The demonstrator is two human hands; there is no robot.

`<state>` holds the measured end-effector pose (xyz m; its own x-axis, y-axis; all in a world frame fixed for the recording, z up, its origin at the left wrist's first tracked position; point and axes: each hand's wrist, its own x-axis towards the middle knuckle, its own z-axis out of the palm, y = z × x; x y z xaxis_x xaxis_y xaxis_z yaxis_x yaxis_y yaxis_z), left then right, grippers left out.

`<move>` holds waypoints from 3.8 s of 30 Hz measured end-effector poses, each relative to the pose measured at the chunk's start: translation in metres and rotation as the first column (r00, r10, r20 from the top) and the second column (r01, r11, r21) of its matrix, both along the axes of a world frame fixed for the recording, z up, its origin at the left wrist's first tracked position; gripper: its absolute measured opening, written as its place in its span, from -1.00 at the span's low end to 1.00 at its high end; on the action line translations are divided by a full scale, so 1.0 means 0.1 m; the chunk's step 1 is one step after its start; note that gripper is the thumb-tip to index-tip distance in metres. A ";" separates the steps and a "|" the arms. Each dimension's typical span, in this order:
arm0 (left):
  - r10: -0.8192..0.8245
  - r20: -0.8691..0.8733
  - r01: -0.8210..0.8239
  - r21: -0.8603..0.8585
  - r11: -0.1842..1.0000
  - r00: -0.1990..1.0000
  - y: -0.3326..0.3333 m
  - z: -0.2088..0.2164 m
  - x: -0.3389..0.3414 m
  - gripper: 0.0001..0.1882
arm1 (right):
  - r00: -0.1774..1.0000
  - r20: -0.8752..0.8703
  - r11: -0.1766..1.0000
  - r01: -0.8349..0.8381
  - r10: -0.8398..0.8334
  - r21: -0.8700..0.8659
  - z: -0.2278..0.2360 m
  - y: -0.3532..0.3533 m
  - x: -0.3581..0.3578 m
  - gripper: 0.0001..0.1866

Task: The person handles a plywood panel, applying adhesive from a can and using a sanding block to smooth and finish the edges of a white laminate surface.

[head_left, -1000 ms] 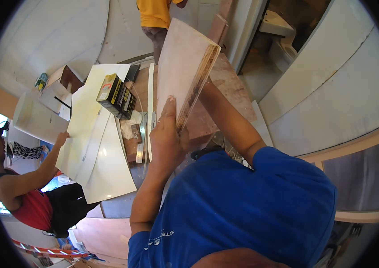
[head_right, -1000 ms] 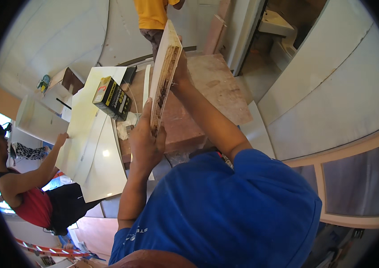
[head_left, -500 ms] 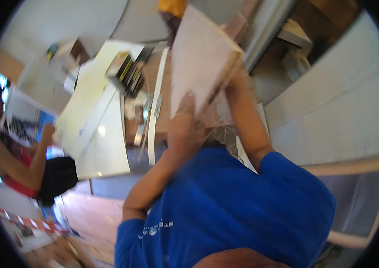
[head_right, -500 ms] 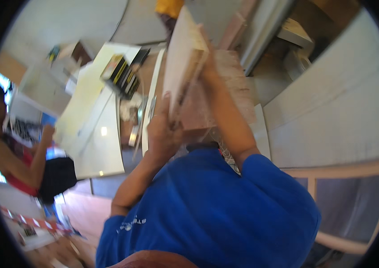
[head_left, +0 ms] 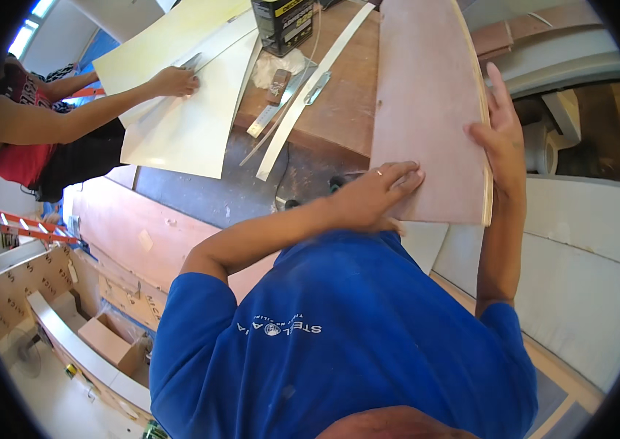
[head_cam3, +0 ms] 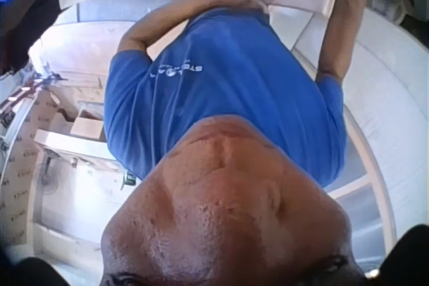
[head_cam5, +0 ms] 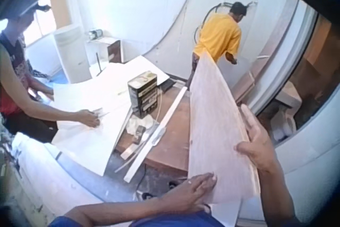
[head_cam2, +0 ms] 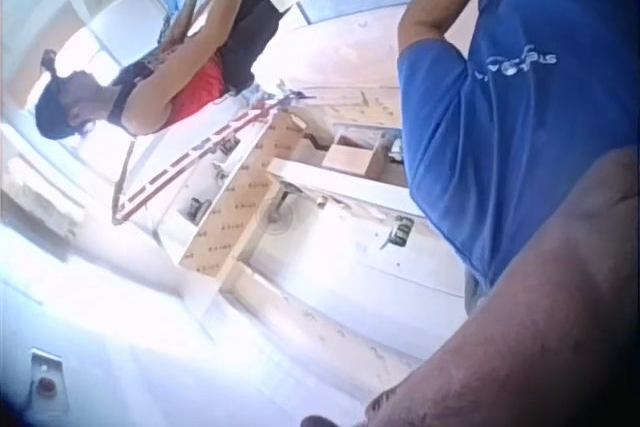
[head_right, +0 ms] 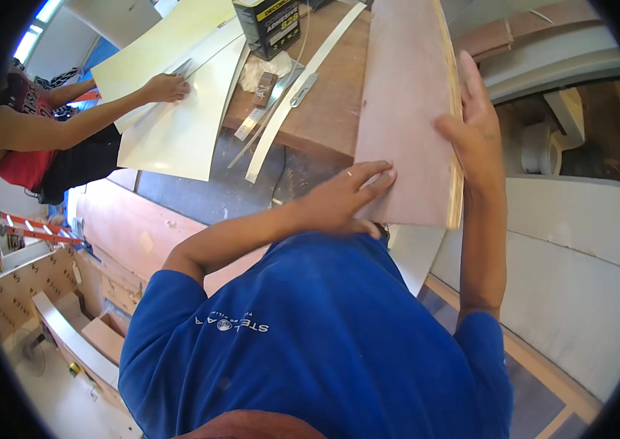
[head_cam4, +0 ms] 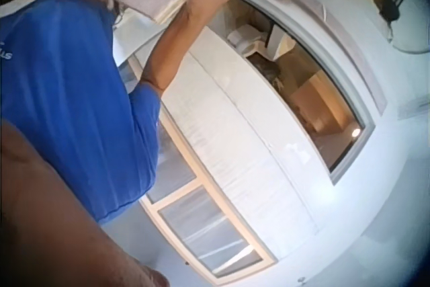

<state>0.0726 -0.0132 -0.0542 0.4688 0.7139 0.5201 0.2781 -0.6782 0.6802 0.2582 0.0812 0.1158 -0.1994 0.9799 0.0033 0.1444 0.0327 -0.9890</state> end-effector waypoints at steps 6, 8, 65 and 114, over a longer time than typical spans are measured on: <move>0.732 -0.363 -0.782 0.016 0.623 0.576 1.47 -1.79 -1.39 -0.32 | 0.989 -0.123 0.996 0.071 -0.077 -0.046 -0.25 -0.23 0.23 0.06; 0.722 -0.480 -0.856 -0.143 0.497 0.499 1.73 -1.83 -1.49 -0.26 | 0.989 -0.109 0.995 0.102 -0.101 0.002 -0.31 -0.26 0.39 0.05; -0.855 -0.511 0.980 -0.106 0.168 0.091 2.78 1.27 1.95 -0.29 | 0.242 -0.160 0.247 0.969 -0.957 -0.011 -1.60 -1.54 0.52 -0.61; -0.821 -0.449 0.879 -0.143 0.456 0.353 4.86 1.11 1.17 -0.26 | 0.517 0.812 0.798 0.592 -0.269 -0.112 -0.44 -0.33 0.79 -0.60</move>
